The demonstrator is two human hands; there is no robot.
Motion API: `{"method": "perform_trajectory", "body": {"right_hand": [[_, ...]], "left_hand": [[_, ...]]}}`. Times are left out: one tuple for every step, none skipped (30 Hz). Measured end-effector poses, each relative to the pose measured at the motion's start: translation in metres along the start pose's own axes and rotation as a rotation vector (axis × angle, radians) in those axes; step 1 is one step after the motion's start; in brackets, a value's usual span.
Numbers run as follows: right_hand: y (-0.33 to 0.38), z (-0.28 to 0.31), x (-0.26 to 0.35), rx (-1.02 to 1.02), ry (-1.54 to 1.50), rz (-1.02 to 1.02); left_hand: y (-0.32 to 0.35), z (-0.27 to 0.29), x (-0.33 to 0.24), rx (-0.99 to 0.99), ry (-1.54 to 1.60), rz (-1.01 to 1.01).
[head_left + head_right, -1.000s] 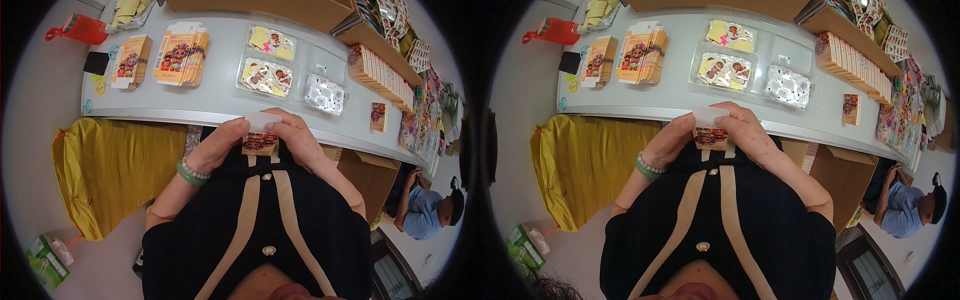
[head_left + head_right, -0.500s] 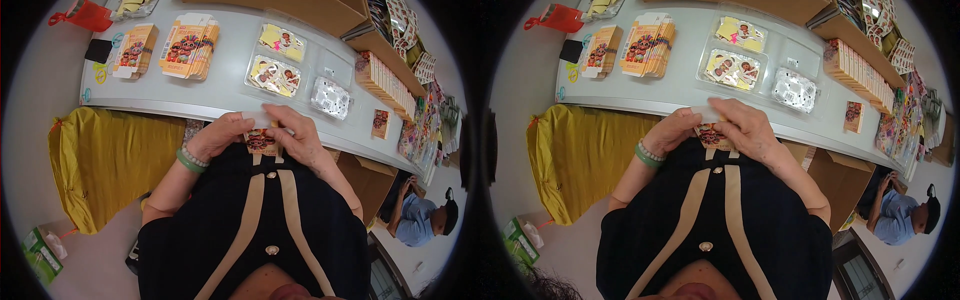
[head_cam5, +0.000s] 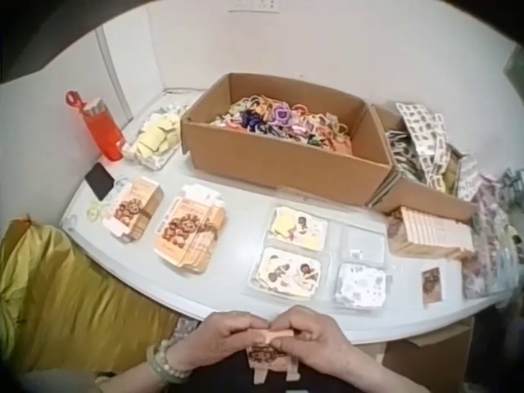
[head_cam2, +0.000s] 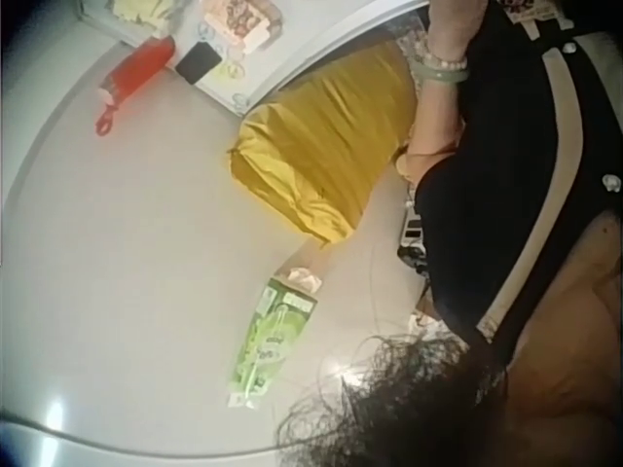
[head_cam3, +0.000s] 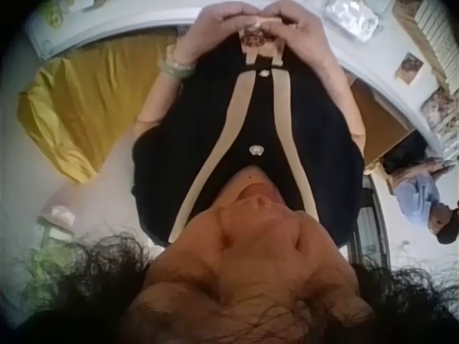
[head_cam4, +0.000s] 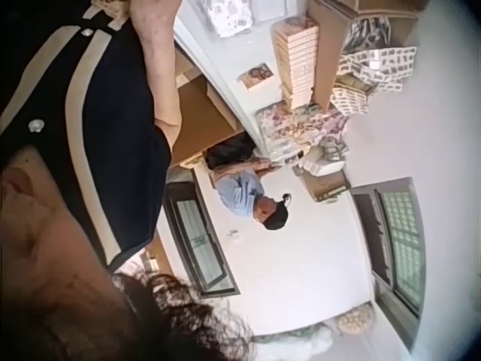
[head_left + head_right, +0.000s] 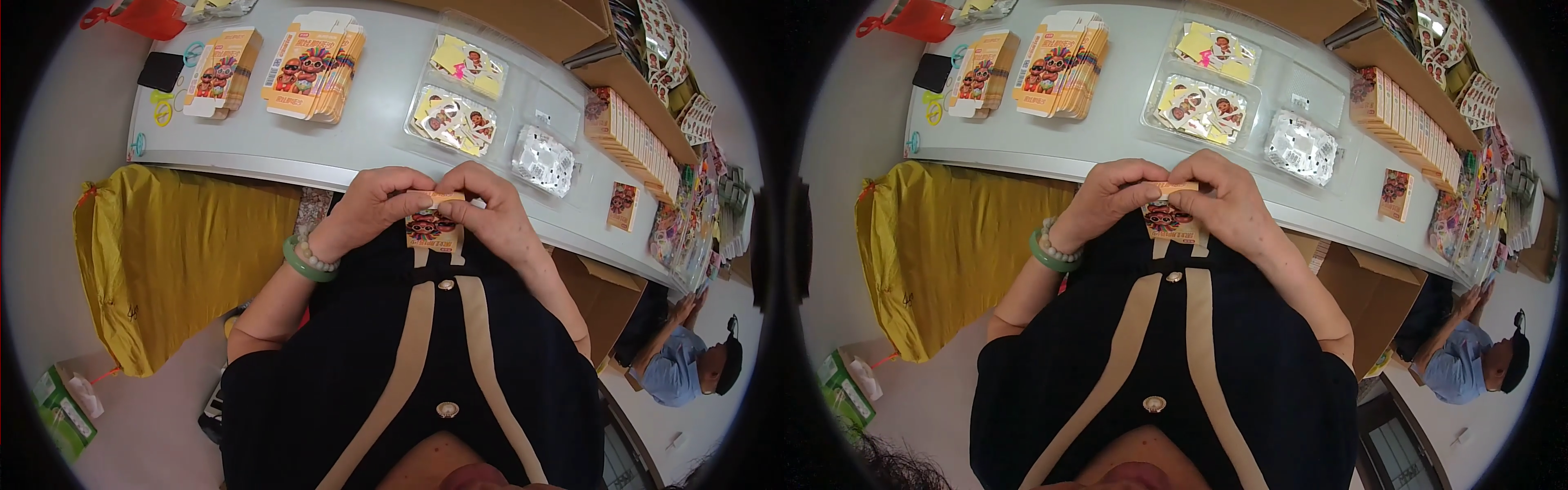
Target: Picking colorful plastic rings from a bulk bin and placing them into small individual cardboard boxes.
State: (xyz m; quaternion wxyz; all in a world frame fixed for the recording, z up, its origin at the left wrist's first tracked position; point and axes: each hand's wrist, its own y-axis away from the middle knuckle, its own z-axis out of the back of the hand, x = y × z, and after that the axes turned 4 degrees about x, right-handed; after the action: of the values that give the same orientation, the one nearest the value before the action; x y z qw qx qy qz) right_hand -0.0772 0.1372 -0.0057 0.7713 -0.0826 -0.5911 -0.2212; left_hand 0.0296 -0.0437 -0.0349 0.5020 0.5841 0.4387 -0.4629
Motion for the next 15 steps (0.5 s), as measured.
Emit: {"method": "perform_trajectory", "body": {"right_hand": [[-0.002,0.000,0.000,0.001,-0.165,-0.167],[-0.003,0.000,0.001,0.002,-0.326,-0.327],[-0.003,-0.001,0.004,0.005,-0.324,-0.326],[-0.002,-0.002,0.007,-0.019,-0.276,-0.300],[-0.001,-0.004,0.009,-0.041,-0.228,-0.274],[-0.001,-0.006,0.010,-0.034,-0.226,-0.274],[-0.001,-0.007,0.009,-0.067,-0.215,-0.277],[-0.002,-0.009,0.009,-0.100,-0.204,-0.279],[-0.002,-0.010,0.009,-0.095,-0.203,-0.279],[-0.003,-0.012,0.010,-0.113,-0.173,-0.267],[-0.003,-0.012,0.010,-0.132,-0.142,-0.256],[-0.004,-0.012,0.008,-0.130,-0.141,-0.257],[-0.004,-0.012,0.006,-0.122,-0.193,-0.285],[-0.005,-0.012,0.005,-0.115,-0.246,-0.314],[-0.005,-0.012,0.005,-0.113,-0.246,-0.316]], "left_hand": [[0.000,-0.002,-0.004,0.000,0.005,0.004],[0.003,-0.004,-0.008,-0.010,0.061,0.022],[0.004,-0.005,-0.010,-0.019,0.117,0.041],[0.004,-0.005,-0.010,-0.023,0.119,0.040],[0.004,-0.004,-0.009,-0.049,0.056,0.014],[0.004,-0.003,-0.007,-0.074,-0.006,-0.012],[0.003,-0.003,-0.005,-0.080,-0.004,-0.011],[0.002,-0.003,-0.002,-0.082,0.024,-0.010],[0.001,-0.002,0.000,-0.084,0.051,-0.010],[0.001,0.000,0.001,-0.088,0.053,-0.009],[0.000,0.003,0.002,-0.057,0.063,0.025],[0.000,0.005,0.003,-0.026,0.072,0.059],[0.000,0.006,0.003,-0.027,0.074,0.059],[0.000,0.008,0.003,-0.012,0.104,0.076],[0.000,0.008,0.003,0.003,0.134,0.092]]}}
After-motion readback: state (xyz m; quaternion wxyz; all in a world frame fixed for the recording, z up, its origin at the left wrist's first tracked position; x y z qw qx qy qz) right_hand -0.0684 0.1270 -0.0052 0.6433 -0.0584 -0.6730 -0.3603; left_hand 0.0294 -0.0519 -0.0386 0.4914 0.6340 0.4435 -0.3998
